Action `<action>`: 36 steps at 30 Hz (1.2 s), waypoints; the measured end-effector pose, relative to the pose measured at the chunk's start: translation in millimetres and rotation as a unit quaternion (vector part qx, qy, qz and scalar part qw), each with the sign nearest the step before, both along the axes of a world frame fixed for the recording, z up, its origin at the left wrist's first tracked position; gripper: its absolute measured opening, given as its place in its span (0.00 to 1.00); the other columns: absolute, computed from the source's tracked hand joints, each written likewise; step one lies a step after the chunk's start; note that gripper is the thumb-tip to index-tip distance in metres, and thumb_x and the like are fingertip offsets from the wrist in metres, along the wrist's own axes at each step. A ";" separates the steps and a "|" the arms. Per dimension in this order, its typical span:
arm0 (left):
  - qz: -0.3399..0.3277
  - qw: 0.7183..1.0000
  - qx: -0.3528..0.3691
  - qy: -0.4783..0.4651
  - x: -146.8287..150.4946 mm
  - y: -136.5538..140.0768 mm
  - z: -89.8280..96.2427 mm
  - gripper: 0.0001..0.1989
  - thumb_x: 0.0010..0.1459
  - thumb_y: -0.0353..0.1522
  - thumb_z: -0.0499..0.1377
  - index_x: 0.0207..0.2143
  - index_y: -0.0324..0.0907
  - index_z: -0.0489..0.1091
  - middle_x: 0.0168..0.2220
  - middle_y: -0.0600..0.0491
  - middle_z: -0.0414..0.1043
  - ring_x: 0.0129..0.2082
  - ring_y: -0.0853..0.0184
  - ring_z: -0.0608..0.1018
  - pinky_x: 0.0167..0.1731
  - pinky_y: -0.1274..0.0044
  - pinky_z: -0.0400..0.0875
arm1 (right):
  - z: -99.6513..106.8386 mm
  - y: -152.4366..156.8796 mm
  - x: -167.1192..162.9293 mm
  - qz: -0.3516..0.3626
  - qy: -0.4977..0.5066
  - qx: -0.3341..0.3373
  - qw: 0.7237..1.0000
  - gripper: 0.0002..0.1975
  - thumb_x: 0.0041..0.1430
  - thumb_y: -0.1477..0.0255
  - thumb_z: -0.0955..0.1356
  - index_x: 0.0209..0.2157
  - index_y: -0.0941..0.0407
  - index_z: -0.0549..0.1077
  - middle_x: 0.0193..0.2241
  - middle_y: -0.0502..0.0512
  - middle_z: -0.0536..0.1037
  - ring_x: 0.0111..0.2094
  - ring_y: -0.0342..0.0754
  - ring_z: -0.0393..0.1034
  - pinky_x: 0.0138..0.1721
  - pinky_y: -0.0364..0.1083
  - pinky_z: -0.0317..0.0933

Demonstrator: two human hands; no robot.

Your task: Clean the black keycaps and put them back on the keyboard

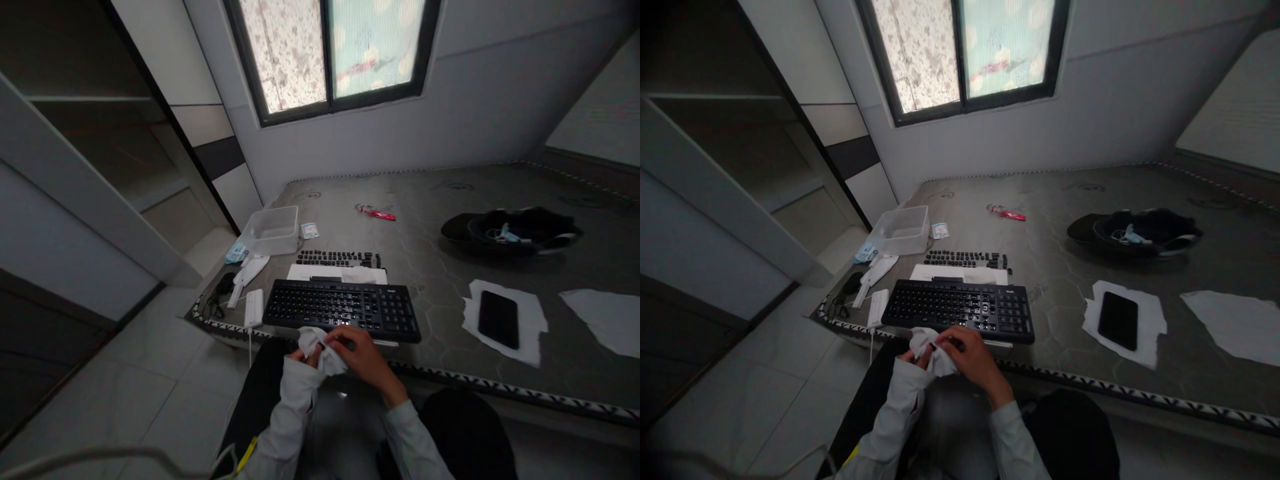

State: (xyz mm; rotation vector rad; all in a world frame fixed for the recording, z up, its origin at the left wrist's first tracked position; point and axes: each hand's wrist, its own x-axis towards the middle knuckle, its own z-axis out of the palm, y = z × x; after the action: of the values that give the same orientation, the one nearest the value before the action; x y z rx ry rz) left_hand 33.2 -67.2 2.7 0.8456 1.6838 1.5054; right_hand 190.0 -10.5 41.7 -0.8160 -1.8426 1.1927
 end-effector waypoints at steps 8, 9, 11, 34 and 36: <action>0.009 0.999 0.010 -0.036 8.2 0.3 6.5 0.21 0.39 0.45 0.69 0.30 0.37 0.80 0.29 0.44 0.83 0.31 0.54 0.83 0.31 0.71 0.79 | 2.3 -0.3 4.9 -0.019 -0.029 0.055 0.998 0.09 0.63 0.68 0.65 0.40 0.52 0.77 0.41 0.55 0.79 0.40 0.48 0.73 0.43 0.48 0.66; 0.005 0.999 0.013 -0.032 8.3 0.2 8.4 0.21 0.40 0.45 0.69 0.30 0.37 0.80 0.30 0.44 0.83 0.32 0.54 0.83 0.32 0.71 0.79 | 3.0 -0.8 5.2 -0.010 -0.027 0.067 0.997 0.09 0.63 0.69 0.65 0.40 0.51 0.77 0.42 0.56 0.79 0.43 0.49 0.72 0.46 0.49 0.66; -0.005 1.000 0.012 -0.021 8.1 0.1 11.4 0.21 0.42 0.45 0.68 0.32 0.37 0.80 0.32 0.43 0.83 0.34 0.54 0.83 0.35 0.70 0.79 | 3.4 -1.3 6.1 0.006 -0.029 0.078 0.997 0.08 0.62 0.68 0.67 0.40 0.51 0.78 0.43 0.56 0.79 0.47 0.50 0.72 0.50 0.52 0.64; -0.056 0.996 -0.004 -0.070 3.6 5.1 -6.1 0.26 0.45 0.50 0.66 0.34 0.36 0.80 0.32 0.43 0.83 0.32 0.56 0.82 0.33 0.71 0.77 | -3.4 3.2 -0.3 -0.029 -0.001 0.036 0.999 0.07 0.55 0.64 0.73 0.34 0.50 0.79 0.41 0.56 0.79 0.43 0.52 0.72 0.44 0.51 0.66; -0.053 0.995 -0.010 -0.079 1.8 6.6 -6.4 0.27 0.43 0.52 0.67 0.32 0.35 0.80 0.30 0.43 0.83 0.30 0.57 0.82 0.31 0.72 0.77 | -3.6 3.0 -3.4 -0.048 0.009 0.029 0.998 0.06 0.55 0.64 0.73 0.32 0.51 0.79 0.41 0.56 0.78 0.43 0.52 0.72 0.43 0.50 0.66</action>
State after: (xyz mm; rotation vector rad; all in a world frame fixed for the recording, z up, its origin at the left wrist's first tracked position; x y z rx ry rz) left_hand 35.1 -60.6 -3.7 0.7716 1.5122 1.4428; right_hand 186.6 -7.5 38.2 -0.8493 -1.7952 1.0776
